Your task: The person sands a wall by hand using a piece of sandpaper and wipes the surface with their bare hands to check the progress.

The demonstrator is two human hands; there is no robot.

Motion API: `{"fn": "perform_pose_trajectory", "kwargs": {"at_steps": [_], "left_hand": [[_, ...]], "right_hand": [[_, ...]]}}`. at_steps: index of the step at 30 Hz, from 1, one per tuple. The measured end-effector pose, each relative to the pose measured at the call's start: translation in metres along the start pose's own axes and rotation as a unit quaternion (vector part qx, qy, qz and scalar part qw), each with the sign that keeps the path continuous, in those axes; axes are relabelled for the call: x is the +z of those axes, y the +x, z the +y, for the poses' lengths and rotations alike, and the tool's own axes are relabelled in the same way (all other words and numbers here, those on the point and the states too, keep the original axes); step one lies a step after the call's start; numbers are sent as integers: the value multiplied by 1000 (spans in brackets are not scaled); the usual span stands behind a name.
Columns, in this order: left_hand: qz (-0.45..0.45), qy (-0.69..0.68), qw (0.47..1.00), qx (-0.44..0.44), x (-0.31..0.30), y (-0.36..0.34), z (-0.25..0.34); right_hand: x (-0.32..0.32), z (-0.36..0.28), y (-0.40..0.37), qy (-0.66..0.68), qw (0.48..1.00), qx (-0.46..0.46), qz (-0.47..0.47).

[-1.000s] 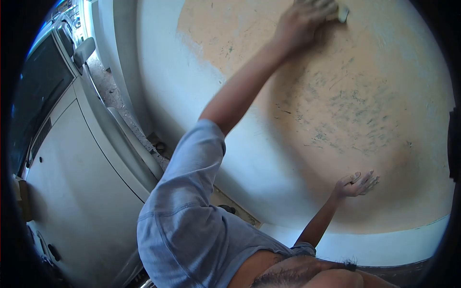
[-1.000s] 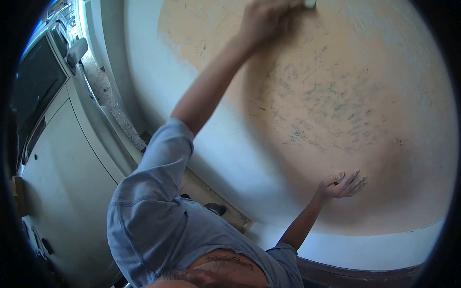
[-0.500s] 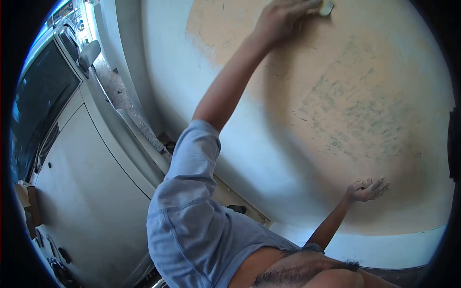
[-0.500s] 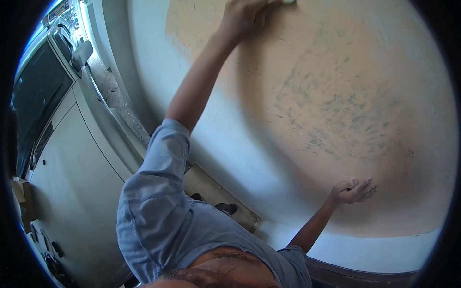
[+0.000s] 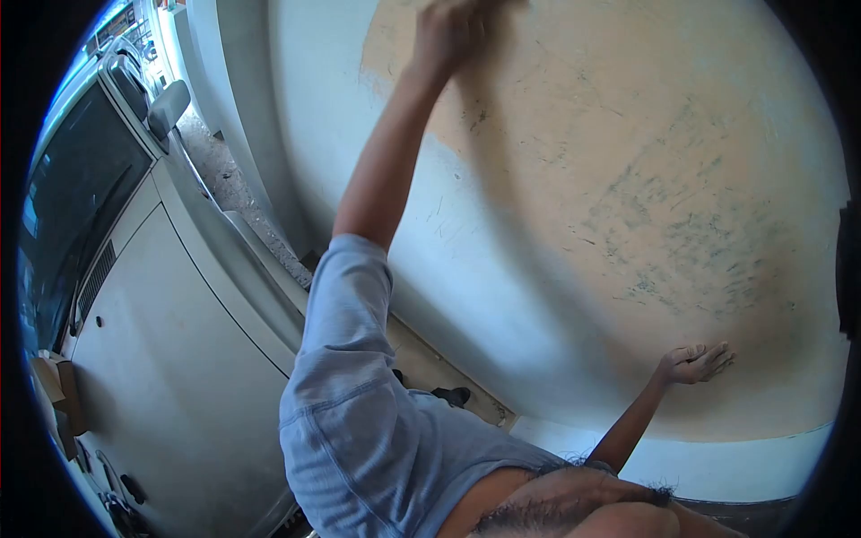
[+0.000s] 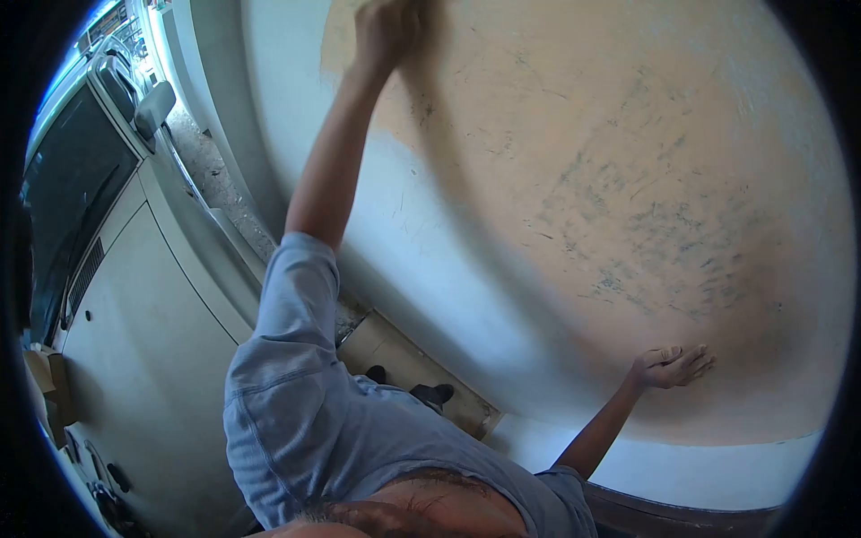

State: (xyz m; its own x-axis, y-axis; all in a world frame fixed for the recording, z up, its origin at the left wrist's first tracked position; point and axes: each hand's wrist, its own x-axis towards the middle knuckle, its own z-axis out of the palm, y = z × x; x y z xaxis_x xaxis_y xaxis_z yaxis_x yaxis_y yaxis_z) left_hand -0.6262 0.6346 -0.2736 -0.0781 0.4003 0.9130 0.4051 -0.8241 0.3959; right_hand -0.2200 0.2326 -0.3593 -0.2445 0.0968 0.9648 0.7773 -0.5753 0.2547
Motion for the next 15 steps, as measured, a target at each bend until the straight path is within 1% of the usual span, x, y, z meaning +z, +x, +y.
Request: {"fn": "perform_pose_trajectory", "kwargs": {"at_steps": [1,3,4,6,7,9,10,11,12,13,14,15], "left_hand": [[111,-50,983,141,-4,15,-7],[102,-21,988,116,8,-24,-42],[129,15,978,161,11,-56,-56],[116,30,988,93,32,-160,-110],[150,0,984,99,37,-198,-115],[140,-2,990,13,34,-203,-103],[154,12,986,67,31,-172,-111],[173,0,981,92,24,-129,-113],[187,32,976,109,13,-79,-109],[212,103,964,123,5,-32,-106],[155,48,986,50,-9,5,-96],[178,57,978,89,-9,37,-109]], "right_hand": [[1,-1,0,-7,1000,-1,14],[1,-1,-1,-10,1000,5,9],[3,-2,-1,-10,1000,13,9],[2,2,-3,2,1000,18,3],[2,0,-6,18,1000,15,-5],[3,-6,-8,15,1000,23,2],[3,-1,-2,10,1000,8,-3],[4,1,0,13,1000,-1,-5],[5,-1,-2,5,1000,1,-5],[3,-2,-4,-5,1000,5,-8],[2,-2,-4,-6,1000,3,-16],[4,-4,-4,2,1000,12,-13]]}}
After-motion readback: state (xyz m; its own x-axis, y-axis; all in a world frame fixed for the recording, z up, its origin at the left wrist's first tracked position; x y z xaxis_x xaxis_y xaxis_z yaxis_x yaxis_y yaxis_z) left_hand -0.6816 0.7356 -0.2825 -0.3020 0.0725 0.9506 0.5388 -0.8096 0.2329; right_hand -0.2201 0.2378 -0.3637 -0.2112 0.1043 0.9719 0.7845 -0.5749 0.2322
